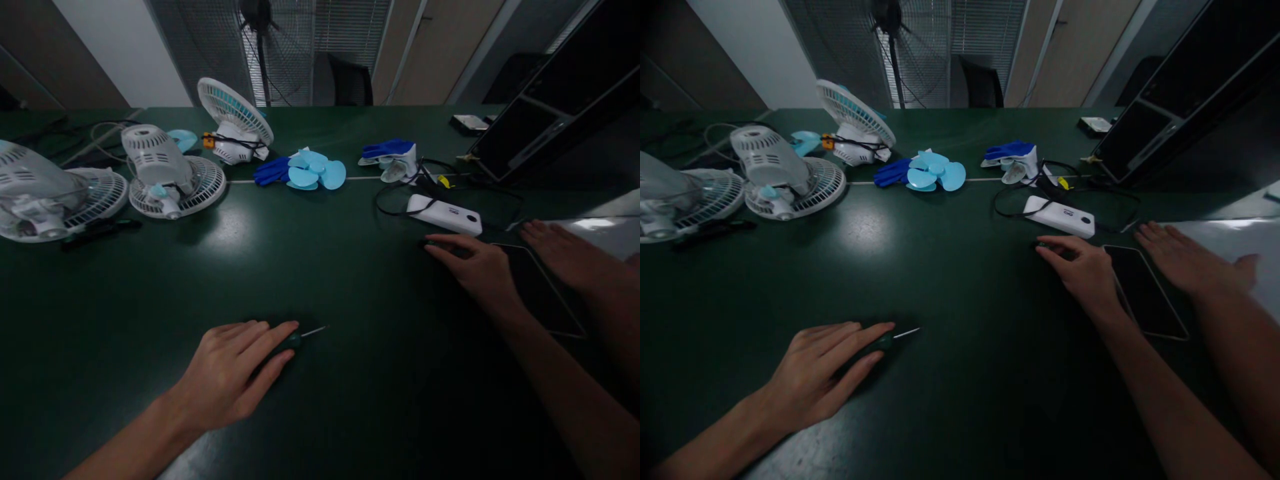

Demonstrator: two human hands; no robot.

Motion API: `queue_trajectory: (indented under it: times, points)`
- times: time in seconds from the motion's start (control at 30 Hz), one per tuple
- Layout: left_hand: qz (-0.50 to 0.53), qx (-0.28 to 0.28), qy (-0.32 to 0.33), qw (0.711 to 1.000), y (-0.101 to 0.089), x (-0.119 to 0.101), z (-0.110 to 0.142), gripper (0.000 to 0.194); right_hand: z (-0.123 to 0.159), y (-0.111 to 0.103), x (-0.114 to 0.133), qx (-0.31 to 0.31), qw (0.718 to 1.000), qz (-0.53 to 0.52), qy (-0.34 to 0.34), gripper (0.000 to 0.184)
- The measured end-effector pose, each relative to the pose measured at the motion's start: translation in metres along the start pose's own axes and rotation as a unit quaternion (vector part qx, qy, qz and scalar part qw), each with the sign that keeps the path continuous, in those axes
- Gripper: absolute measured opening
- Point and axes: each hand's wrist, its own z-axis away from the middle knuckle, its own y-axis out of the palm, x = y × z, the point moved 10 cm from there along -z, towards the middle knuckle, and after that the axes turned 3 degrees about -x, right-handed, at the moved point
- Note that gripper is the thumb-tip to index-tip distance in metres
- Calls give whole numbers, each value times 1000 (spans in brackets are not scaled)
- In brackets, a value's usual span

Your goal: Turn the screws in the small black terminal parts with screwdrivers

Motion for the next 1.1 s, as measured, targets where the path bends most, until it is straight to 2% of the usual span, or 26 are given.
queue_trajectory:
  times: [1.1]
  points:
    - [-1,-2,2,1000,-1,0,1,33,-2,1,-2,23,999,6,27,44]
